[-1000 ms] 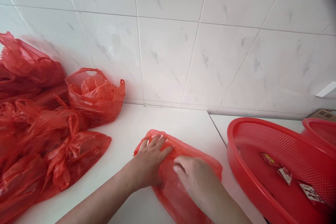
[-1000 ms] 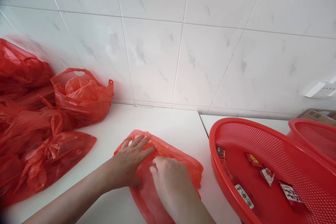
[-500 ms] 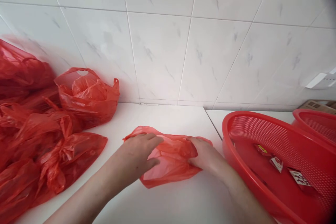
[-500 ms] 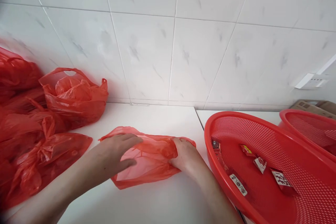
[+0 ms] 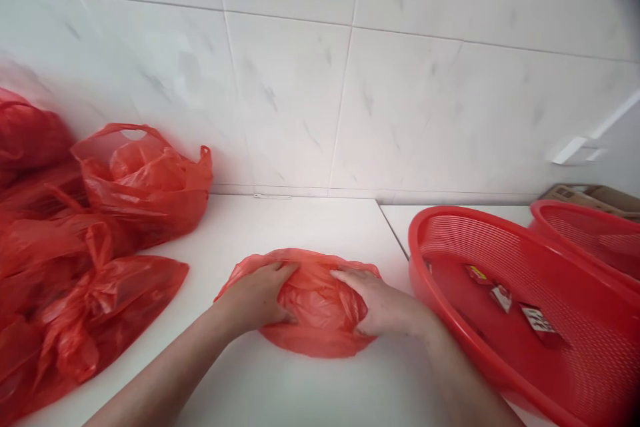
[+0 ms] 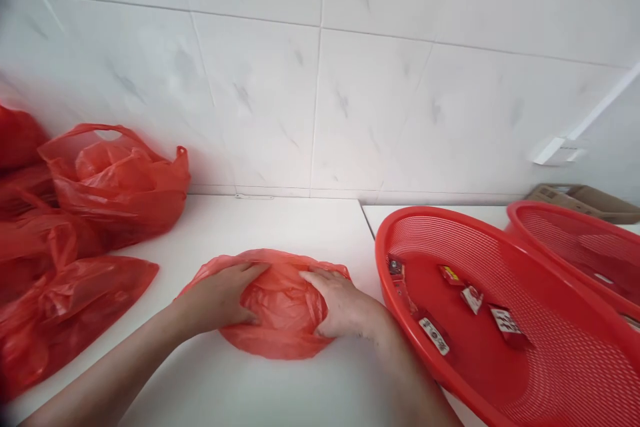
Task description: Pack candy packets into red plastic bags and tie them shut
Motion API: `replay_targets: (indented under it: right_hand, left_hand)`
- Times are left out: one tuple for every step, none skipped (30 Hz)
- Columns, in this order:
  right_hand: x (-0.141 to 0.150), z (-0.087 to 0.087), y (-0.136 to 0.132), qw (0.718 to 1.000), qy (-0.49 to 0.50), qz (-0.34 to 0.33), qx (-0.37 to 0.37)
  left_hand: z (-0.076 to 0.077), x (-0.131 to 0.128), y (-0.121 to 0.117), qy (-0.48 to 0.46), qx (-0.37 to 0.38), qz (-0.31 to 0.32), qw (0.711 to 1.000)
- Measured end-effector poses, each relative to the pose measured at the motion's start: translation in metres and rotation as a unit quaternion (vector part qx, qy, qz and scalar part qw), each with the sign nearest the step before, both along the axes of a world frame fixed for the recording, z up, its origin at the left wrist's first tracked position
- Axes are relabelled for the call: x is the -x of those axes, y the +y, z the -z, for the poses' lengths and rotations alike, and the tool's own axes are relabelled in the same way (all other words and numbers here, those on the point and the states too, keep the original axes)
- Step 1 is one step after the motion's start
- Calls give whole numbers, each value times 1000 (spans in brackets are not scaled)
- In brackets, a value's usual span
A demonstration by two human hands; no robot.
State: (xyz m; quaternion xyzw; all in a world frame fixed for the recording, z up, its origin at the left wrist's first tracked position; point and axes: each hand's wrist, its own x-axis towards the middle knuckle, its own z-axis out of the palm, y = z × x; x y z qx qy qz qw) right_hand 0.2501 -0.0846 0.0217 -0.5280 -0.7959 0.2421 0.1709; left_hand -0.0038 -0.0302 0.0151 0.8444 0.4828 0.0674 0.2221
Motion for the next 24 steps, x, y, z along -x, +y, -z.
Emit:
replay_targets:
  right_hand:
    - [-2,0,1,999,37,11,20]
    - [-4,1,3,996,75,34,42]
    - [-6,1,4,990,111,67,57]
    - [-7,1,6,983,142,104,59]
    - [-6,1,7,975,167,139,48]
    - [-5,2,9,967,186,169,27]
    - [-3,2,10,961,198,194,-1]
    - [-1,1,11,955,203,213,-27]
    - [2,0,11,952,203,226,-44]
    - [5,-2,11,950,198,235,-51]
    - [8,-4,11,950,189,244,-52]
    - [11,-8,10,950,177,251,-51]
    - [15,-13,7,952,164,255,-51]
    - [18,-20,3,954,149,256,-54]
    - [22,-28,-3,956,133,253,-61]
    - [26,-37,-11,959,117,248,-72]
    - [30,-48,-20,962,103,239,-87]
    - [33,-60,-32,963,96,231,-105]
    - [35,-71,-44,962,95,223,-126]
    - [34,-83,-56,960,99,218,-147]
    - [29,-94,-68,956,105,218,-167]
    - [22,-103,-78,952,108,226,-179]
    - [10,-111,-86,947,103,242,-184]
    - [-6,-117,-91,944,88,265,-174]
  left_hand:
    - [0,1,1,2,-14,15,1000]
    - [-1,2,2,2,-31,31,999]
    - [-2,3,3,1,-53,47,997]
    - [-4,3,2,0,-82,63,995]
    - [-6,4,1,-2,-117,79,990]
    - [-8,4,-2,-7,-154,95,983]
    - [-11,4,-5,-16,-194,113,974]
    - [-15,4,-10,-28,-231,131,964]
    - [-18,3,-16,-42,-263,153,952]
    - [-20,2,-23,-56,-289,177,939]
    - [-22,1,-31,-65,-310,200,927]
    - [-22,0,-38,-66,-325,222,917]
    - [-20,-1,-45,-57,-333,239,910]
    - [-16,-2,-51,-40,-339,250,906]
    - [-11,-2,-56,-21,-346,254,903]
    - [-5,-1,-59,-3,-354,253,900]
    - [1,1,-62,10,-362,248,899]
    - [6,3,-64,15,-366,243,898]
    - [11,6,-65,11,-369,236,899]
    - [14,9,-66,0,-370,227,901]
    - [16,12,-66,-14,-370,218,903]
    - [18,14,-66,-27,-369,210,905]
    - [19,17,-66,-41,-373,204,904]
    - [20,18,-65,-51,-380,201,901]
